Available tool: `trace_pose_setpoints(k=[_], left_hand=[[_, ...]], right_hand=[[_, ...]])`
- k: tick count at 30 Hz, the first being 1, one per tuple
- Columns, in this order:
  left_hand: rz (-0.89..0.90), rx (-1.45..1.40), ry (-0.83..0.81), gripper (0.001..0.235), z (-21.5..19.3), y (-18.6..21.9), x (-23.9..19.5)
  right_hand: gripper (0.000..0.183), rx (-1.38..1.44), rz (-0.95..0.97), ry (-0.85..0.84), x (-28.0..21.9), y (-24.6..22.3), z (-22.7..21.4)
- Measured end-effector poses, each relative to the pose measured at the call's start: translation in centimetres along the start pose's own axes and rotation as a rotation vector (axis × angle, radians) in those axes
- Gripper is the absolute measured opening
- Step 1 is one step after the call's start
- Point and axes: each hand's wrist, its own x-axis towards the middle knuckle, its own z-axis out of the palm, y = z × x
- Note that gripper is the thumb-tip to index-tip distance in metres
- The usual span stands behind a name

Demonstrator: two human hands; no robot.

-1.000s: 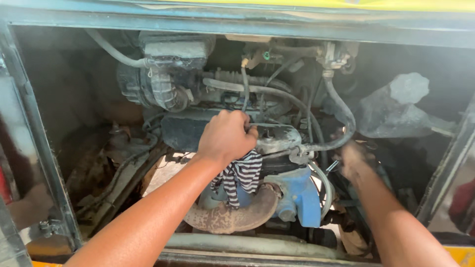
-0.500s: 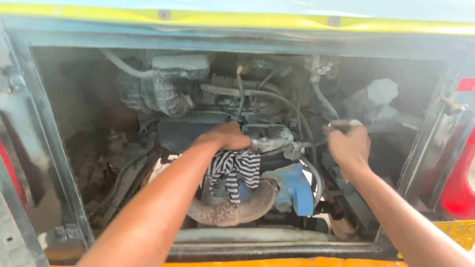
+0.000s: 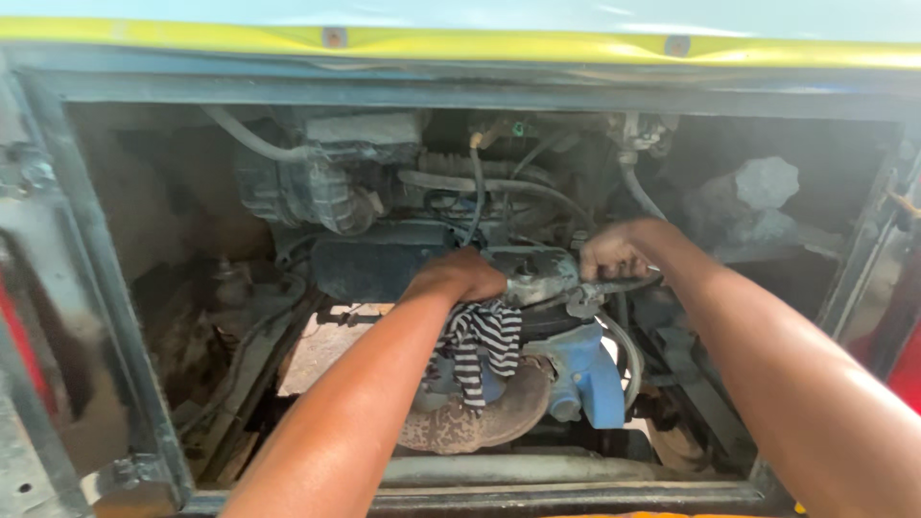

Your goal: The person works inside the open engine compartment of a yellow auto-rickshaw, using a wrench to tighten or loosen bolts on the engine block. They use a striped cloth to wipe parts and handle hoses and wires while adjusting components.

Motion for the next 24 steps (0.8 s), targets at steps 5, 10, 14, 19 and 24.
trace_pose_setpoints(k=[5,10,14,19,24], left_hand=[[-0.010,0.016,0.053,0.063,0.3,0.0,0.0],[0.001,0.082,0.034,0.062,-0.1,0.3,-1.3],[-0.009,0.106,0.013,0.062,-0.2,0.9,-2.0],[-0.004,-0.028,0.124,0.059,-0.8,0.5,-2.6],[0.055,-0.110,0.260,0.054,-0.9,0.5,-4.0]], right_hand=[[0.037,-0.133,0.020,-0.003,1.4,0.3,-0.5],[0.043,-0.171,0.084,0.021,1.8,-0.5,-0.3],[0.042,-0.261,0.075,0.021,0.8,-0.6,0.0],[0.036,-0.164,-0.108,0.344,-2.9,-0.8,2.4],[0.050,-0.053,-0.197,0.396,-6.3,-1.0,4.2]])
